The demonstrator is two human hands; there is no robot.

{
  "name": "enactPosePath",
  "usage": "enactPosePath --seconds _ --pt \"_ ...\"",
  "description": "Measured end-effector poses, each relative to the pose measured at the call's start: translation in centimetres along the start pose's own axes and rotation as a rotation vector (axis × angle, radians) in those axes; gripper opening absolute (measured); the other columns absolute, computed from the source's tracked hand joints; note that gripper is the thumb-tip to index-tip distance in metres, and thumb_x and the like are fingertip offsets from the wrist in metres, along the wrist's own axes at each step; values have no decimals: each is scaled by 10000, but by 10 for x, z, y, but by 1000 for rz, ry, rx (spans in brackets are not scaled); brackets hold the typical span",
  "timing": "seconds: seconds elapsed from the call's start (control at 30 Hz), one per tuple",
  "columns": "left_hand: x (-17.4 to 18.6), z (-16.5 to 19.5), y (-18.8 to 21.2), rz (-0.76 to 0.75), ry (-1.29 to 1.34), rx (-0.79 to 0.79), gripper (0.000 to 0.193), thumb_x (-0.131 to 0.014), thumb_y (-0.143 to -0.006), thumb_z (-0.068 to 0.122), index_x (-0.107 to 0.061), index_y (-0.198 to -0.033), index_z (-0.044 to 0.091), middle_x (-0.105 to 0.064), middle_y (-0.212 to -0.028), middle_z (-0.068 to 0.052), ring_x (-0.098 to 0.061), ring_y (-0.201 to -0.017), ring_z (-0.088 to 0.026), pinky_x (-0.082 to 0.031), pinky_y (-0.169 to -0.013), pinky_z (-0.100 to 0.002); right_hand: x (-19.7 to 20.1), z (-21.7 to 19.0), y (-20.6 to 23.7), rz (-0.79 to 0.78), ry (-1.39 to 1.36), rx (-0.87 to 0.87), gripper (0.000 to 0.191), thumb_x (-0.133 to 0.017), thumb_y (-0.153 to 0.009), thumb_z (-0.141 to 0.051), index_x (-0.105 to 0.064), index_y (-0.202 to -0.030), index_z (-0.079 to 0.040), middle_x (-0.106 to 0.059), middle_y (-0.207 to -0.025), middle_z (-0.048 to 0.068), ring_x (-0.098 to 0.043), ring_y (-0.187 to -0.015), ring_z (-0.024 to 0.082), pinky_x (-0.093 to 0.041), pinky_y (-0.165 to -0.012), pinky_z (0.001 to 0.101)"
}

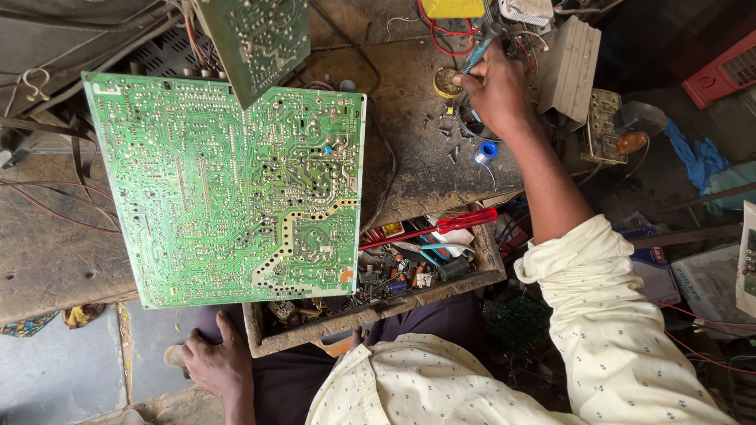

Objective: The person sits on the floor and works on a green circuit board, using a soldering iron and solder wire to make connections. They also use a screwdriver to adjust components and handle various wires and connectors.

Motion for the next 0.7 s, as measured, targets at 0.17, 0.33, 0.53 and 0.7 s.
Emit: enactPosePath --seconds 0.17,0.33,0.53,0.7 --pt "-1 -1 0 10 3 -6 716 -647 -1045 587 -659 -1312 -76 -613 -1175 -252 -630 -1055 -443 -503 -889 -534 0 -3 1 -20 23 -39 521 -818 -972 -95 -488 -1311 124 -772 -937 194 -760 -749 265 -571 -650 378" --pt "-1 -1 0 0 23 5 712 -645 -1041 589 -654 -1318 -66 -606 -1191 -255 -620 -1077 -448 -495 -907 -541 -2 -2 1 1 23 -14 647 -785 -981 -62 -372 -1426 161 -769 -918 183 -760 -733 256 -576 -634 363" --pt "-1 -1 -1 -14 9 34 702 -649 -1025 588 -656 -1317 -51 -603 -1194 -255 -620 -1073 -448 -495 -891 -545 -6 8 5 26 -4 35 585 -766 -1046 -42 -381 -1454 127 -768 -948 166 -774 -820 253 -589 -692 363" --pt "6 6 1 8 22 0 695 -644 -1034 600 -658 -1260 -57 -620 -1157 -249 -634 -1032 -440 -516 -852 -536 -20 38 13 97 53 130 534 -764 -1013 -75 -442 -1385 134 -751 -888 165 -741 -742 271 -549 -620 366"
Point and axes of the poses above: each hand's wrist, its own y-axis away from the middle knuckle, its own x-axis out of the back of the hand, z = x × y, the point moved 6 cm from there along -y, towards the middle knuckle
